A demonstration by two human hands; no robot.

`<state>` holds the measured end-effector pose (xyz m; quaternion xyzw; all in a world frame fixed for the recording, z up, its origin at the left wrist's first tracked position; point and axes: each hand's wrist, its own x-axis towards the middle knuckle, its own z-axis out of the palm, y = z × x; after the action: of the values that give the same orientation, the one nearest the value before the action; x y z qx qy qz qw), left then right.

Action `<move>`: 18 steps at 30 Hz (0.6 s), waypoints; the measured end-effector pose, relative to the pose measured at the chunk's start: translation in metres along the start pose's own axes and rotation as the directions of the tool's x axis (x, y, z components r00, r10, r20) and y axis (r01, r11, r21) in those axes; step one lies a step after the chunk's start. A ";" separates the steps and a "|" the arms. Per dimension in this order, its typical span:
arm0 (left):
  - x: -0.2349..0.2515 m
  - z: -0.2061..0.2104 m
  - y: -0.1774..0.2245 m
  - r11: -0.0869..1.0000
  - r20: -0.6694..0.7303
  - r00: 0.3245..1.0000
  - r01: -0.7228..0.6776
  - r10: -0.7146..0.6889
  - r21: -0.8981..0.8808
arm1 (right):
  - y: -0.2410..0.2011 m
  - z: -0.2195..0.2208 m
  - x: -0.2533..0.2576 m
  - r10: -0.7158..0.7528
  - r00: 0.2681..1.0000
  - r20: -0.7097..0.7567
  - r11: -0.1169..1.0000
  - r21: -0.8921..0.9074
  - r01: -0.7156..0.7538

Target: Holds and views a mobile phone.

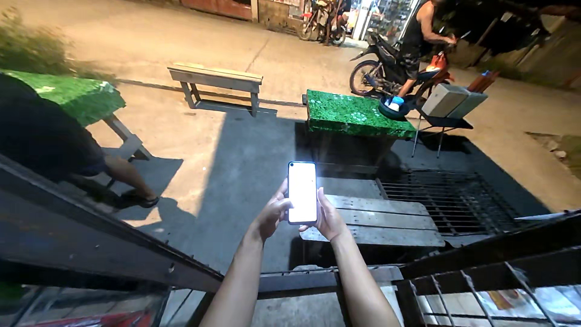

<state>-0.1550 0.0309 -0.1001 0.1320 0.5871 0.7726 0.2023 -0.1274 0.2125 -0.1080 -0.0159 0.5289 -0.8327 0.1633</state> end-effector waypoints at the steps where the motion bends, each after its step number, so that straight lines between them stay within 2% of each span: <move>1: 0.000 0.000 0.000 1.000 0.004 1.000 -0.001 0.001 -0.004 | 0.000 0.000 0.000 0.003 1.000 -0.001 1.000 0.005 -0.003; 12: -0.005 0.004 0.004 1.000 -0.011 1.000 0.006 -0.006 -0.017 | -0.001 0.002 -0.001 0.013 1.000 -0.003 1.000 0.014 -0.013; 18: -0.002 0.001 0.000 1.000 -0.011 1.000 0.007 -0.007 0.001 | -0.001 0.004 -0.001 0.010 0.998 -0.056 1.000 0.005 -0.010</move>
<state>-0.1522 0.0309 -0.0993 0.1259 0.5892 0.7722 0.2017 -0.1260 0.2096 -0.1055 0.0105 0.5315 -0.8331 0.1527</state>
